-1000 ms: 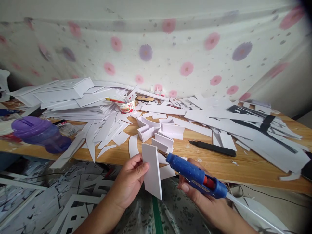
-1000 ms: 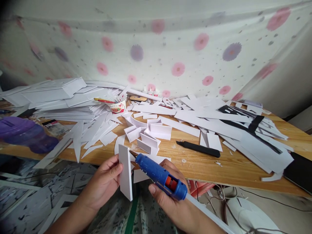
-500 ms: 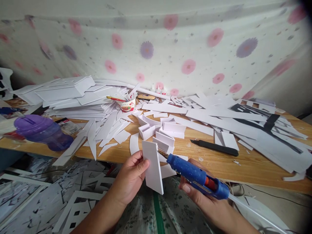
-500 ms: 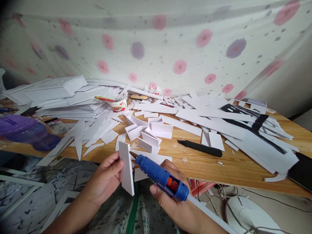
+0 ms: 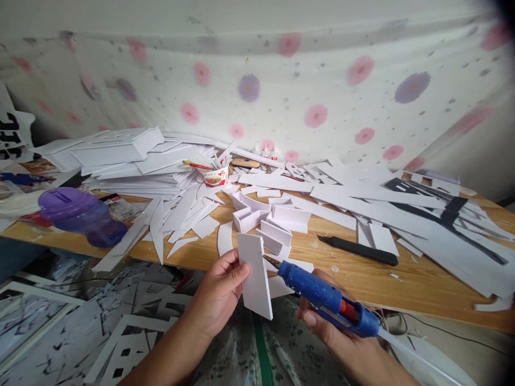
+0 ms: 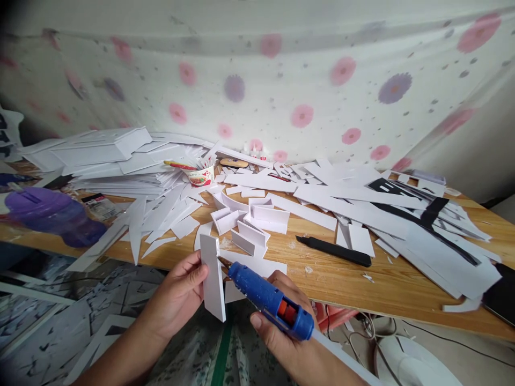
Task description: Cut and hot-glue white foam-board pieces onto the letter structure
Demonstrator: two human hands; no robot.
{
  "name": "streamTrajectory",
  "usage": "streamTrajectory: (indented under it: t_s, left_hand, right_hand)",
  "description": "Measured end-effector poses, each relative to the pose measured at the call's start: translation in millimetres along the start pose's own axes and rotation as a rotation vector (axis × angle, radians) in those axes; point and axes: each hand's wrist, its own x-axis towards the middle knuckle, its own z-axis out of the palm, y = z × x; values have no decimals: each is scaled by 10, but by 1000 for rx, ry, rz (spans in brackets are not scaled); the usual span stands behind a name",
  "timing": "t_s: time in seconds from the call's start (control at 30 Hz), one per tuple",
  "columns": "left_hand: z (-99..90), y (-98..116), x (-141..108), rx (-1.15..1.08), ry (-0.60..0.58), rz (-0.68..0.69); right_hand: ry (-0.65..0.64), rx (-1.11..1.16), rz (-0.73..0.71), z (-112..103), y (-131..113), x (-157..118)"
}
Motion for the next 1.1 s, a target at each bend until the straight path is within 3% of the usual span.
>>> streamTrajectory:
  t_s: [0.17,0.47,0.73,1.1]
  left_hand:
    - [-5,3,-5,-9,-6,2]
    - [-35,5,1,-11,-27,2]
    - [-25,9,23,17,-11,8]
    - [-38,-9,67,26,4,13]
  right_hand:
    - [-73,-35,40,-21,-8,-13]
    - [-24,-37,-3,-19,-57,24]
    - [-58,-64,80,-60,-77,-12]
    - [-51,-45,5,-48,-103,105]
